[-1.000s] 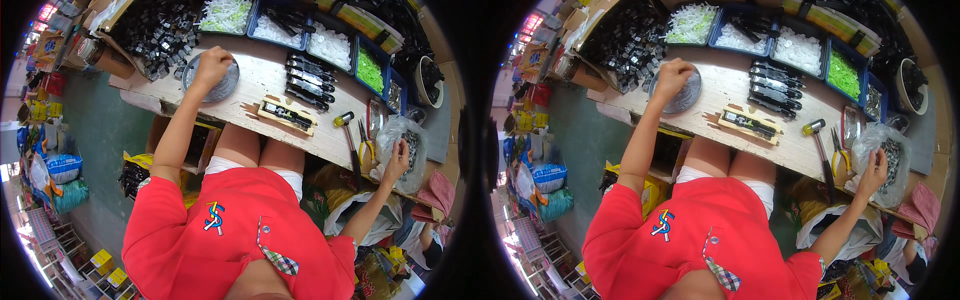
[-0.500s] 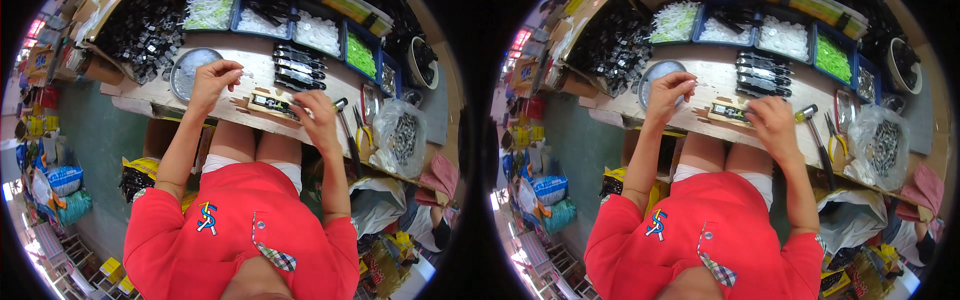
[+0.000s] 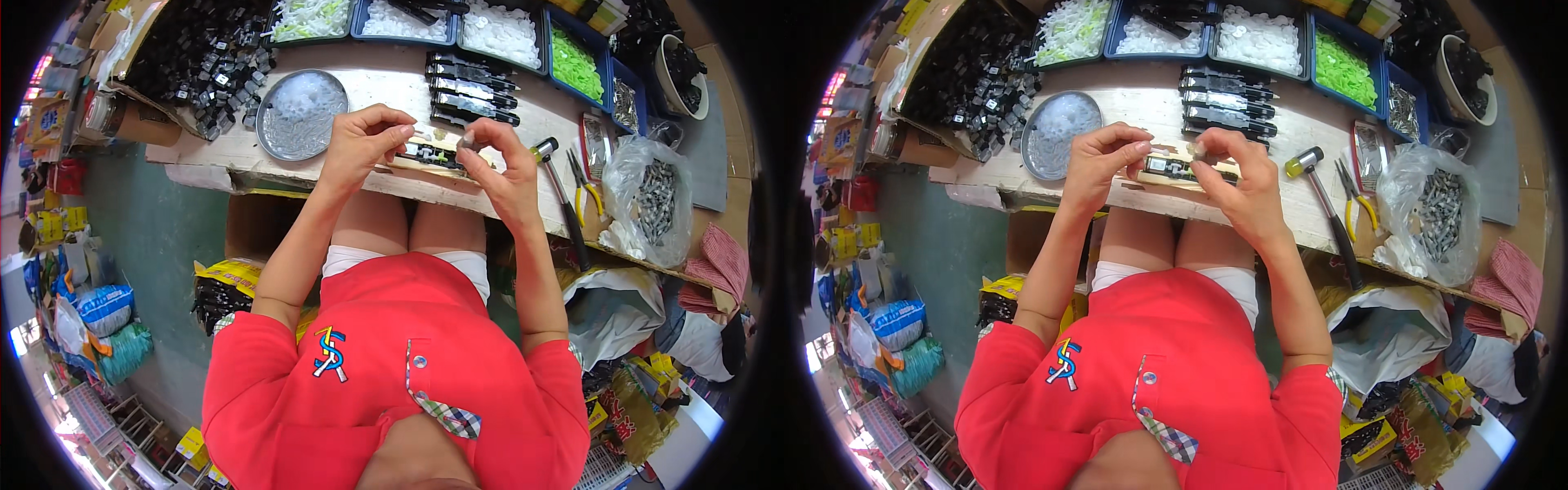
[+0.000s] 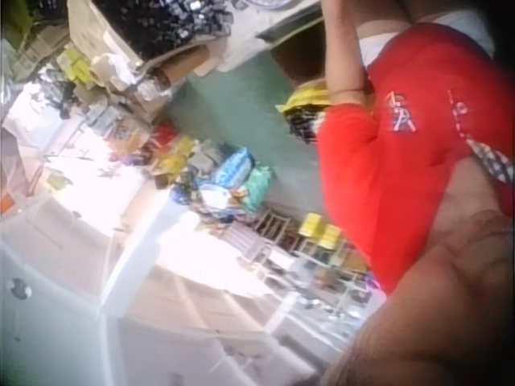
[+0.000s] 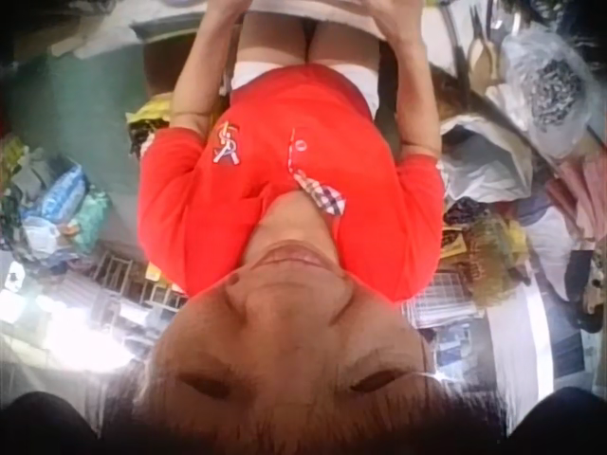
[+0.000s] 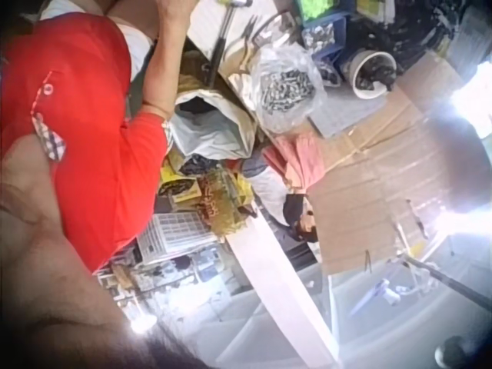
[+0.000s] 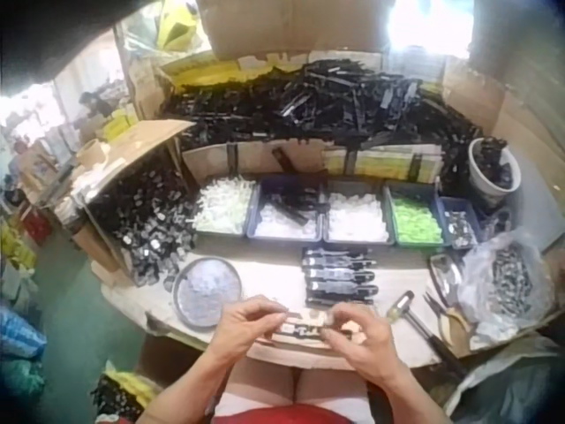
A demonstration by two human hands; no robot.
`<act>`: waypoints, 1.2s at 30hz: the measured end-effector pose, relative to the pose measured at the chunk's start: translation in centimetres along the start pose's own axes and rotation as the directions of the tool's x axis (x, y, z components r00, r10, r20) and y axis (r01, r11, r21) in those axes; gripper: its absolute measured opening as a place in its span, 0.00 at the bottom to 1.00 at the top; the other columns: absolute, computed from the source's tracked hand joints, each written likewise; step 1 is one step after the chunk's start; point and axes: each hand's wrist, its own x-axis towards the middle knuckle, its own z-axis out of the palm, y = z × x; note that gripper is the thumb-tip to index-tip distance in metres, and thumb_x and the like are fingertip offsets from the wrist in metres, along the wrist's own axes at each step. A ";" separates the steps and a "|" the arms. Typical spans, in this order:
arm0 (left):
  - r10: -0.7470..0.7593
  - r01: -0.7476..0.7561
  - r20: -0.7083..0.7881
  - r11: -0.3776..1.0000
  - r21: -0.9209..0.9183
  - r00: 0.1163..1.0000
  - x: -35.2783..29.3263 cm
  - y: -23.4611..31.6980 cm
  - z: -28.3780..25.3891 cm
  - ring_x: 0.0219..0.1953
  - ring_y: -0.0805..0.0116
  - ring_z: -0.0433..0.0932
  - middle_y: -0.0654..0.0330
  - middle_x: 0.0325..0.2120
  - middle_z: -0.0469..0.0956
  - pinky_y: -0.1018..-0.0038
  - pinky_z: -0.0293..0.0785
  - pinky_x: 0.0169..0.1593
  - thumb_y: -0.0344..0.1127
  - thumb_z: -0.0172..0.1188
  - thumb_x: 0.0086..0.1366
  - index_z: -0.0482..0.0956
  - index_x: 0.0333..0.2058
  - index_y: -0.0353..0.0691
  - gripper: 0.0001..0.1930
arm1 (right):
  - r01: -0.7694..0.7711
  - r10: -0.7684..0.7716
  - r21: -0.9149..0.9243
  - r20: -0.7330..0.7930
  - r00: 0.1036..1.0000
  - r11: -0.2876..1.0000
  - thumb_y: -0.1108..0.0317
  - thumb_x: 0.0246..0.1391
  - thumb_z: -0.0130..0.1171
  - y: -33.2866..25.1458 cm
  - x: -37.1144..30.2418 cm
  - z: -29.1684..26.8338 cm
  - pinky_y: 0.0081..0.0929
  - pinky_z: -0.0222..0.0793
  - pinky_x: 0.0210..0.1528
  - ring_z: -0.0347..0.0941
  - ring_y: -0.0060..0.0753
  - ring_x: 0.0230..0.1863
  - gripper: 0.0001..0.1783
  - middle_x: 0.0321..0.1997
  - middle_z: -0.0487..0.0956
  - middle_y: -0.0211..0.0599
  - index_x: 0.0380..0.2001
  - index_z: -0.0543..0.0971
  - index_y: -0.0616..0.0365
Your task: Assembling small mechanical components for toys using hands and a rubber mallet.
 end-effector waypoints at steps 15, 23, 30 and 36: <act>-0.130 0.132 0.026 0.976 -0.171 0.991 -0.3 -0.1 0.8 0.18 0.80 0.71 0.61 0.19 0.75 0.86 0.64 0.18 0.27 0.61 0.52 0.78 0.31 0.32 0.07 | 0.159 -0.159 -0.008 -0.019 0.987 0.987 0.72 0.38 0.64 0.6 -0.3 0.5 0.24 0.54 0.43 0.69 0.26 0.37 0.10 0.32 0.78 0.26 0.25 0.73 0.53; -0.328 0.323 0.052 0.870 -0.373 0.943 0.0 -0.2 0.8 0.16 0.78 0.71 0.59 0.19 0.76 0.85 0.66 0.17 0.25 0.59 0.52 0.77 0.29 0.31 0.05 | 0.360 -0.380 -0.376 0.025 0.925 0.854 0.76 0.35 0.60 1.2 -1.1 0.2 0.27 0.54 0.38 0.66 0.30 0.30 0.10 0.25 0.74 0.27 0.25 0.73 0.54; -0.407 0.415 0.098 0.848 -0.331 0.908 0.3 -1.0 1.8 0.17 0.78 0.72 0.58 0.20 0.75 0.85 0.67 0.16 0.24 0.57 0.53 0.76 0.30 0.30 0.05 | 0.435 -0.445 -0.519 0.114 0.888 0.736 0.76 0.37 0.59 1.3 -1.5 0.0 0.28 0.55 0.36 0.67 0.30 0.30 0.10 0.26 0.74 0.27 0.27 0.74 0.53; -0.345 0.349 0.053 0.924 -0.154 0.937 0.1 0.2 3.3 0.17 0.78 0.72 0.60 0.21 0.75 0.85 0.65 0.16 0.31 0.59 0.54 0.76 0.34 0.32 0.10 | 0.073 -0.082 -0.192 -0.037 0.996 0.979 0.72 0.41 0.60 2.4 -2.4 -1.6 0.23 0.57 0.32 0.68 0.26 0.25 0.07 0.23 0.75 0.30 0.27 0.77 0.59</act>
